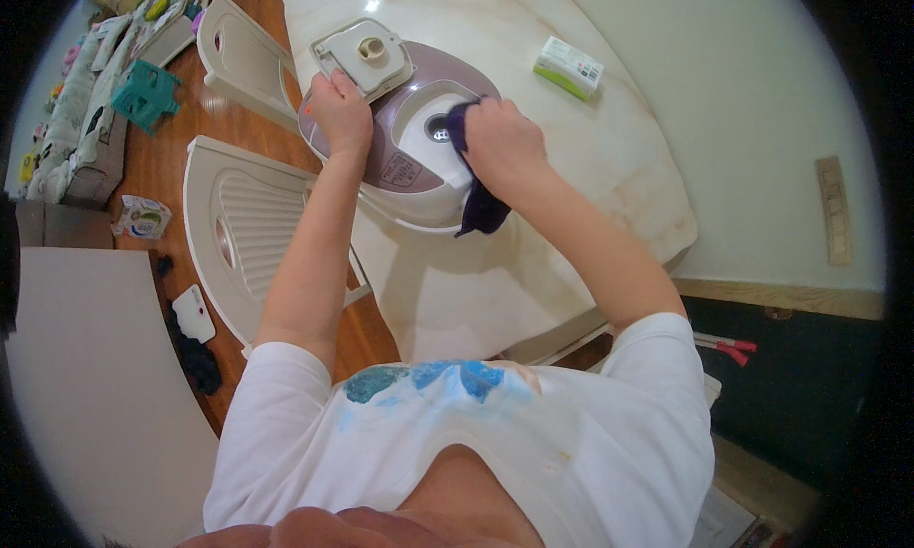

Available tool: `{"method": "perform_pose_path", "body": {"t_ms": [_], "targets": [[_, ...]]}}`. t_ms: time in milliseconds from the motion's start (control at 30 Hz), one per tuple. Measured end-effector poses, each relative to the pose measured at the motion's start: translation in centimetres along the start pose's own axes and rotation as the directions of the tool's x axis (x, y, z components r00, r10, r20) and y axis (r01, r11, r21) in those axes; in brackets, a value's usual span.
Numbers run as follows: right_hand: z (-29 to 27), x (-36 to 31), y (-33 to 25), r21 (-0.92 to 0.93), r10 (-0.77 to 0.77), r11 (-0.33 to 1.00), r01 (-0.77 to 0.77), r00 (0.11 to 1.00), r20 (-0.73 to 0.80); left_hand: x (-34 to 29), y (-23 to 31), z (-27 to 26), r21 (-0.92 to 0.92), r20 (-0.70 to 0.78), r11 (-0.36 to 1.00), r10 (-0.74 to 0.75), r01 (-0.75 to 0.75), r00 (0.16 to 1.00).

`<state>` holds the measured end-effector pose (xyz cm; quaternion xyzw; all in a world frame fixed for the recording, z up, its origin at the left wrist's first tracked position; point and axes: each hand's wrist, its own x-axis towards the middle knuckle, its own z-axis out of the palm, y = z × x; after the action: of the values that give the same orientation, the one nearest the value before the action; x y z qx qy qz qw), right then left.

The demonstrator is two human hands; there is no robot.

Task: The person wipes the exterior of a rice cooker with a dark cloth, then wipes the dining table surface. They place a bowl of soup into the refrigerator, rearrange items inside, and later rinse the cloth at the kitchen sink.

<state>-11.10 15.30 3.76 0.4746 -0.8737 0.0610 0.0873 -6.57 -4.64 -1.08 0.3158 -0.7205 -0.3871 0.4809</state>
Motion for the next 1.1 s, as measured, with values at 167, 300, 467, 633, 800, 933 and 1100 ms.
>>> {"method": "perform_pose_path", "body": {"t_ms": [167, 300, 467, 633, 800, 933, 1100], "targets": [[-0.1, -2.9, -2.5, 0.192, 0.003, 0.981, -0.007, 1.000, 0.022, 0.0, 0.2, 0.3, -0.006, -0.039, 0.999, 0.035, -0.036, 0.999], [1.2, -3.0, -3.8, 0.380, 0.067, 0.925, -0.010, 0.989, -0.135, 0.2, 0.6, 0.1, 0.026, 0.005, 1.000, -0.006, 0.005, 1.000], [0.1, -4.3, -3.0, 0.899, 0.127, 0.408, -0.158, 0.985, 0.116, 0.2, 0.7, -0.1, 0.103, 0.026, 0.995, -0.003, 0.001, 1.000], [0.2, 0.1, -1.0, 0.802, 0.411, 0.589, -0.104, 0.892, -0.186, 0.5, 0.1, 0.0, 0.056, 0.056, 0.998, 0.026, -0.030, 0.998], [2.7, 1.6, -2.6, 0.617, 0.049, 0.786, 0.045, 0.990, -0.135, 0.5, 0.3, -0.3, -0.004, 0.077, 0.999, 0.040, -0.040, 0.996], [1.8, 0.0, -1.1, 0.870, 0.274, 0.488, -0.071, 0.959, -0.075, 0.2, 0.8, -0.8, -0.174, 0.144, 0.985, 0.014, 0.012, 0.990], [0.0, 4.2, -0.2, 0.790, 0.431, 0.576, 0.209, 0.743, -0.512, 0.1, 0.6, -0.6, -0.250, 0.419, 0.964, 0.026, 0.088, 0.908]]}}
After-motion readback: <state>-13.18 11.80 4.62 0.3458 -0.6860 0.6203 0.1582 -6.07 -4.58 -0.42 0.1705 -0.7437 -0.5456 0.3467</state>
